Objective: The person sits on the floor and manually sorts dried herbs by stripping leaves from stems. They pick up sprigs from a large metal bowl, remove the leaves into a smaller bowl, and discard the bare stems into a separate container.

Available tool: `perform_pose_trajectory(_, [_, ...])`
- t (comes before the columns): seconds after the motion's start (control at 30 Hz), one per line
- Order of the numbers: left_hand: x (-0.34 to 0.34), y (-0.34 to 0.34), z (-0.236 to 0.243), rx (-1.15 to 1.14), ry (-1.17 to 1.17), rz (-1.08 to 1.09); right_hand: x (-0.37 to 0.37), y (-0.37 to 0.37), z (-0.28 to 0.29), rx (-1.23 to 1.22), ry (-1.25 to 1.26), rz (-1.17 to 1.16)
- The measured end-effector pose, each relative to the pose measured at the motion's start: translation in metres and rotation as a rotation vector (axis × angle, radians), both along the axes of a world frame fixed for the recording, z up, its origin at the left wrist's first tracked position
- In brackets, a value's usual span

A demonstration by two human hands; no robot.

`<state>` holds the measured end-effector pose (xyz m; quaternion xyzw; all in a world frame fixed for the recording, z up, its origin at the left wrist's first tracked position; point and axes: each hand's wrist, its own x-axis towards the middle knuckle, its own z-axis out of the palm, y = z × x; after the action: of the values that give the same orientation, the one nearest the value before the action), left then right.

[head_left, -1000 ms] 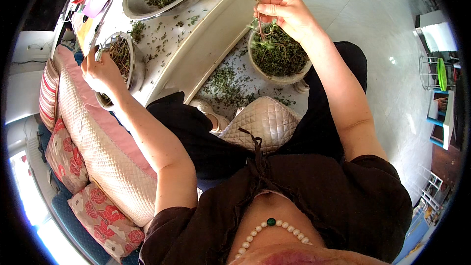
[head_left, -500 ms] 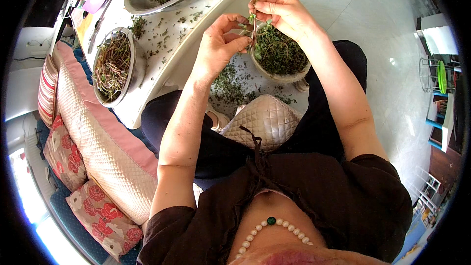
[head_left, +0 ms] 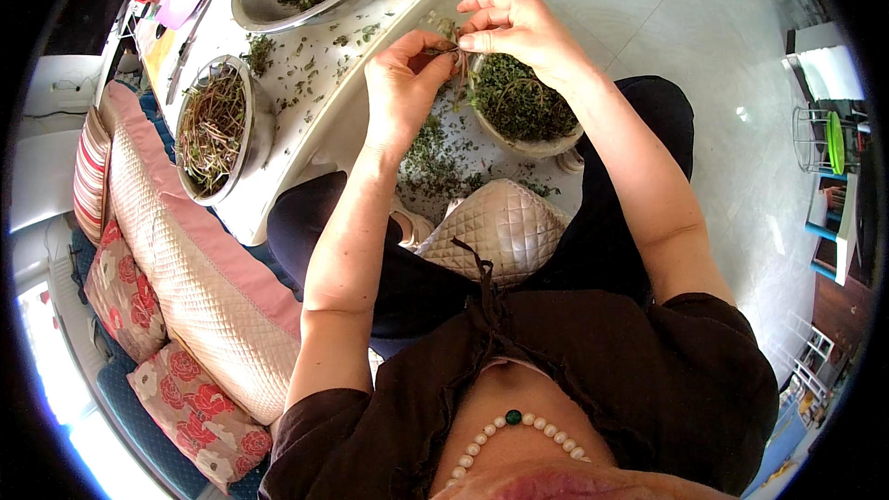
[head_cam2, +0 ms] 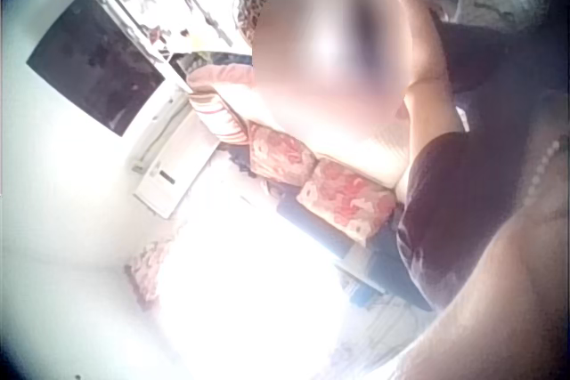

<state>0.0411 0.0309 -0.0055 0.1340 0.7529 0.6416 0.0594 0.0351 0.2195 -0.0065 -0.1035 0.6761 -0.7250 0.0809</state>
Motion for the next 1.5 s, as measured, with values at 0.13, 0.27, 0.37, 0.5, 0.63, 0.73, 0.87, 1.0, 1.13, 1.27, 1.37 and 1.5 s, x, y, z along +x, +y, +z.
perform_pose_trajectory(0.13, [0.002,0.005,0.002,0.021,0.018,0.018,0.000,-0.002,-0.003,-0.044,-0.038,0.024])
perform_pose_trajectory(0.27, [0.003,0.007,0.004,0.232,-0.093,0.003,-0.001,-0.002,-0.005,-0.070,-0.076,0.035])
perform_pose_trajectory(0.37, [0.002,0.005,0.003,0.194,-0.076,-0.014,0.001,-0.003,-0.002,-0.042,-0.078,0.032])
perform_pose_trajectory(0.5, [0.002,0.004,0.004,0.229,-0.106,-0.016,-0.001,-0.003,-0.005,-0.089,-0.064,0.037])
perform_pose_trajectory(0.63, [0.000,0.003,0.004,0.298,-0.150,-0.010,0.001,-0.002,-0.003,-0.109,-0.068,0.017])
perform_pose_trajectory(0.73, [0.000,0.003,0.005,0.312,-0.190,-0.017,0.001,-0.001,-0.002,-0.118,-0.064,0.037])
perform_pose_trajectory(0.87, [-0.002,0.004,0.003,0.303,-0.250,0.012,-0.001,0.006,-0.002,-0.046,-0.016,0.040])
perform_pose_trajectory(1.0, [-0.004,0.002,-0.002,0.137,-0.129,-0.009,0.000,0.009,0.001,0.009,0.020,0.041])
perform_pose_trajectory(1.13, [0.000,0.006,0.004,0.045,-0.041,-0.021,0.000,0.011,-0.001,0.023,0.063,0.037])
perform_pose_trajectory(1.27, [0.003,0.006,0.010,-0.038,-0.020,-0.059,-0.001,0.013,-0.001,0.035,0.073,0.016])
perform_pose_trajectory(1.37, [0.004,0.007,0.011,-0.042,-0.022,-0.046,0.001,0.012,0.001,0.018,0.052,0.016])
perform_pose_trajectory(1.5, [0.003,0.009,0.006,-0.207,0.102,0.023,0.000,0.011,-0.004,0.026,0.077,0.037])
